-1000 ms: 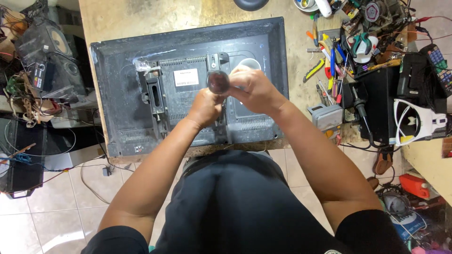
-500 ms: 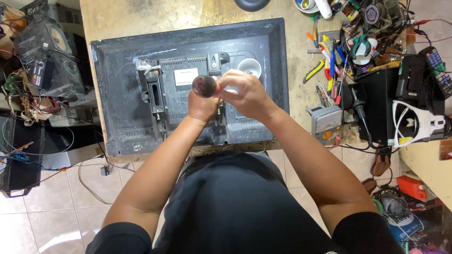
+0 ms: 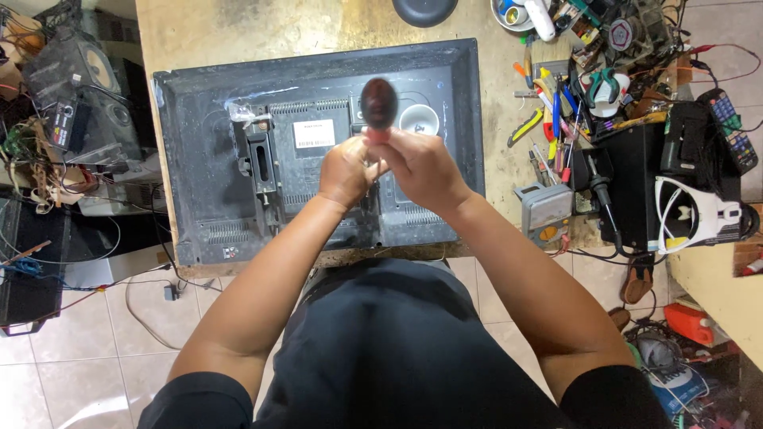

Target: Disassembling a television by removing screws from the back panel using a screwdriver

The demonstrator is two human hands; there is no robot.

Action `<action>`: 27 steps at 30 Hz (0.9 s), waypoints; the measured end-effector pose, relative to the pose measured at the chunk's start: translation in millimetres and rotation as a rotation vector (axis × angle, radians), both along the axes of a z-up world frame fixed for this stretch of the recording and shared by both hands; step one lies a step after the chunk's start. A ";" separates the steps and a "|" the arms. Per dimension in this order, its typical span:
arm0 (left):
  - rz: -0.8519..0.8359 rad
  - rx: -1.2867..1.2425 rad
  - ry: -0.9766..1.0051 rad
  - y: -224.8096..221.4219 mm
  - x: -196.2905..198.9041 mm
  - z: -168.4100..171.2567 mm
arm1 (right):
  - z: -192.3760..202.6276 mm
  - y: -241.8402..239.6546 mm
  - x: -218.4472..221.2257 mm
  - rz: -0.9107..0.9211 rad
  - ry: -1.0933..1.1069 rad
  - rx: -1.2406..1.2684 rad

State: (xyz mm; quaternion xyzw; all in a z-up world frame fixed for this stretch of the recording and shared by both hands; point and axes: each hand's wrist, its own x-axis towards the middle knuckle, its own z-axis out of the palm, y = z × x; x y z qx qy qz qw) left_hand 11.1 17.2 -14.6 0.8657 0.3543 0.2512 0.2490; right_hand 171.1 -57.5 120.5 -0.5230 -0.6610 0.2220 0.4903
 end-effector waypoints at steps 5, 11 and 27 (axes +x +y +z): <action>-0.136 -0.124 0.004 6.0 -0.5 30.3 | 66.6 -1.0 14.7 0.032 -0.011 0.003; -0.179 0.013 0.333 17.9 19.1 -32.2 | 91.2 -10.9 36.9 -0.085 -0.109 0.153; -0.167 -0.171 0.278 12.2 5.7 -37.9 | -22.8 -14.8 17.7 -0.095 -0.031 -0.024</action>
